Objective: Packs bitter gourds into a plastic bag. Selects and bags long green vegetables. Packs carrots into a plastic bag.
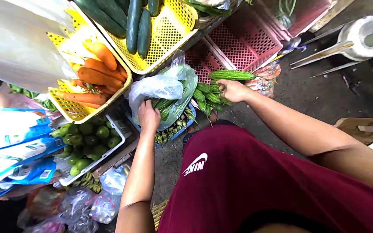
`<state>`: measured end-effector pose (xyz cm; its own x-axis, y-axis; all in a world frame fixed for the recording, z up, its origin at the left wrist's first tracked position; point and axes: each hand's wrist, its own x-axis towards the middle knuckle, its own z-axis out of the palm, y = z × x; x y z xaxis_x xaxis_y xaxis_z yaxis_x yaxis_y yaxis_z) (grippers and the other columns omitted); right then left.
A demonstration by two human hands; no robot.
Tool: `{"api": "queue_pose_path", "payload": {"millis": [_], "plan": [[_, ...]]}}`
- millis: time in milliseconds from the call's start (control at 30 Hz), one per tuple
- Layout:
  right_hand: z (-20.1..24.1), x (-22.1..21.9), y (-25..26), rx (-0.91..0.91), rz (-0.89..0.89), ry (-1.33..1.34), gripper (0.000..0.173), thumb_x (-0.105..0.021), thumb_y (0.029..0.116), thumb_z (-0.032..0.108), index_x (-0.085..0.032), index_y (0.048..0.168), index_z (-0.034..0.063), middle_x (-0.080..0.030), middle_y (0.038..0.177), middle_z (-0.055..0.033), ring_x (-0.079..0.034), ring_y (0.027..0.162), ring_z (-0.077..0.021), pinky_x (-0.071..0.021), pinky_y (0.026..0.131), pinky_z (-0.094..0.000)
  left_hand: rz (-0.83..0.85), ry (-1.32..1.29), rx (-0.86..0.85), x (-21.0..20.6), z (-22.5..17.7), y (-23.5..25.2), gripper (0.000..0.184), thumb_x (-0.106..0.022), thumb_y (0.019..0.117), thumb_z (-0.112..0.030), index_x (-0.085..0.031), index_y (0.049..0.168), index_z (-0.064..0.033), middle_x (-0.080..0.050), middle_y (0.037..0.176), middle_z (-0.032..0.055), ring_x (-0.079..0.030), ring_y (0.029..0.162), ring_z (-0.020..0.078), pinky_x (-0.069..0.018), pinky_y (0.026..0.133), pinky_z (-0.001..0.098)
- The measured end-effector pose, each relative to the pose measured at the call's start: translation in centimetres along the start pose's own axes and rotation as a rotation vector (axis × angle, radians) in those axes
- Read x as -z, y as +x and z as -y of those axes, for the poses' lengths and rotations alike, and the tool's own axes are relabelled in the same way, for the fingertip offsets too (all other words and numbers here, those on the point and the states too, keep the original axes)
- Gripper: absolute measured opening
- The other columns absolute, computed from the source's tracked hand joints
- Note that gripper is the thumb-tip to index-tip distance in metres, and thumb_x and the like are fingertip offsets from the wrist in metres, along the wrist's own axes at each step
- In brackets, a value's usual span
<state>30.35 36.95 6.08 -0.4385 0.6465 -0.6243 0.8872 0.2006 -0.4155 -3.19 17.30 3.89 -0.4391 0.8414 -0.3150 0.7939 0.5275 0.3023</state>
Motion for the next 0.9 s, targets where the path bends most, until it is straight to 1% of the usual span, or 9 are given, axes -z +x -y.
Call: {"api": "queue_pose_path", "payload": {"millis": [100, 200, 300, 400, 567, 667, 733, 767, 900], "plan": [[-1.3, 1.5, -0.6, 0.003, -0.053, 0.098, 0.043, -0.056, 0.1003, 0.009, -0.057, 0.143, 0.0129, -0.069, 0.127, -0.0128, -0.068, 0.113, -0.0342, -0.0514, 0.099, -0.0619, -0.079, 0.024, 0.035, -1.9, 0.2, 0.5, 0.049, -0.067, 0.0934, -0.024, -0.059, 0.135, 0.0001, -0.053, 0.141, 0.0302, -0.052, 0.131, 0.0489, -0.0454, 0.107, 0.0641], [-1.4, 2.3, -0.3, -0.018, -0.086, 0.356, 0.032, -0.055, 0.1055, 0.018, -0.062, 0.136, 0.01, -0.069, 0.126, -0.0133, -0.067, 0.112, -0.0278, -0.0536, 0.096, -0.0532, -0.109, 0.066, 0.108, -1.9, -0.9, 0.8, 0.055, -0.07, 0.0897, -0.024, -0.056, 0.134, 0.0038, -0.053, 0.139, 0.0326, -0.053, 0.129, 0.0508, -0.0456, 0.104, 0.0657], [-0.9, 3.1, 0.2, 0.002, -0.07, 0.449, 0.033, -0.056, 0.1063, 0.028, -0.064, 0.133, 0.011, -0.07, 0.122, -0.0115, -0.068, 0.109, -0.024, -0.0545, 0.094, -0.0494, -0.107, 0.105, 0.183, -2.4, -2.0, 0.7, 0.062, -0.074, 0.0861, -0.024, -0.054, 0.137, 0.0044, -0.052, 0.141, 0.0322, -0.052, 0.129, 0.0501, -0.0456, 0.103, 0.0656], [-1.4, 3.4, 1.6, 0.029, -0.049, 0.4, 0.032, -0.059, 0.1047, 0.031, -0.066, 0.13, 0.0119, -0.073, 0.116, -0.0104, -0.068, 0.109, -0.0247, -0.052, 0.1, -0.0526, -0.122, 0.141, 0.242, -3.2, -2.7, 0.8, 0.069, -0.076, 0.0844, -0.027, -0.051, 0.14, 0.0051, -0.051, 0.143, 0.0319, -0.051, 0.132, 0.0498, -0.0442, 0.105, 0.0661], [-1.6, 4.2, 4.1, 0.033, 0.033, 0.257, 0.049, -0.061, 0.1005, 0.05, -0.066, 0.131, 0.0108, -0.071, 0.116, -0.0168, -0.069, 0.104, -0.0342, -0.0539, 0.093, -0.0609, -0.155, 0.194, 0.28, -3.4, -3.2, 1.3, 0.076, -0.08, 0.0814, -0.026, -0.049, 0.144, 0.0027, -0.047, 0.146, 0.0333, -0.047, 0.133, 0.0521, -0.0429, 0.103, 0.0696], [0.5, 3.8, 5.4, 0.09, 0.149, -0.004, 0.074, -0.059, 0.0941, 0.066, -0.058, 0.144, 0.0117, -0.064, 0.134, -0.0218, -0.059, 0.127, -0.0428, -0.0441, 0.103, -0.0706, -0.123, 0.173, 0.374, -2.9, -4.3, 1.5, 0.074, -0.079, 0.083, -0.027, -0.05, 0.143, 0.0045, -0.046, 0.146, 0.0354, -0.051, 0.131, 0.0526, -0.0442, 0.105, 0.0682], [2.6, 3.8, 5.6, 0.157, 0.184, -0.124, 0.075, -0.061, 0.0931, 0.065, -0.055, 0.147, 0.0127, -0.064, 0.134, -0.0222, -0.058, 0.128, -0.0444, -0.0429, 0.103, -0.072, -0.089, 0.153, 0.471, -2.4, -4.4, 1.3, 0.068, -0.078, 0.0854, -0.032, -0.055, 0.135, 0.0084, -0.052, 0.141, 0.035, -0.057, 0.125, 0.0511, -0.0485, 0.1, 0.0676], [3.3, 4.0, 5.5, 0.195, 0.19, -0.139, 0.072, -0.062, 0.0942, 0.062, -0.054, 0.147, 0.0135, -0.064, 0.135, -0.0207, -0.058, 0.128, -0.0428, -0.043, 0.104, -0.0703, -0.064, 0.155, 0.502, -2.3, -4.1, 1.3, 0.066, -0.076, 0.0867, -0.035, -0.057, 0.133, 0.0089, -0.054, 0.14, 0.0335, -0.056, 0.127, 0.0493, -0.0466, 0.103, 0.0672], [1.9, 3.7, 4.1, 0.309, 0.164, -0.002, 0.055, -0.066, 0.0966, 0.049, -0.062, 0.136, 0.0114, -0.067, 0.126, -0.0191, -0.065, 0.117, -0.0386, -0.05, 0.1, -0.0659, 0.046, 0.229, 0.452, -3.6, -1.8, -0.2, 0.054, -0.063, 0.0936, -0.048, -0.071, 0.122, -0.003, -0.065, 0.131, 0.0253, -0.055, 0.131, 0.0456, -0.0365, 0.112, 0.0693]]}}
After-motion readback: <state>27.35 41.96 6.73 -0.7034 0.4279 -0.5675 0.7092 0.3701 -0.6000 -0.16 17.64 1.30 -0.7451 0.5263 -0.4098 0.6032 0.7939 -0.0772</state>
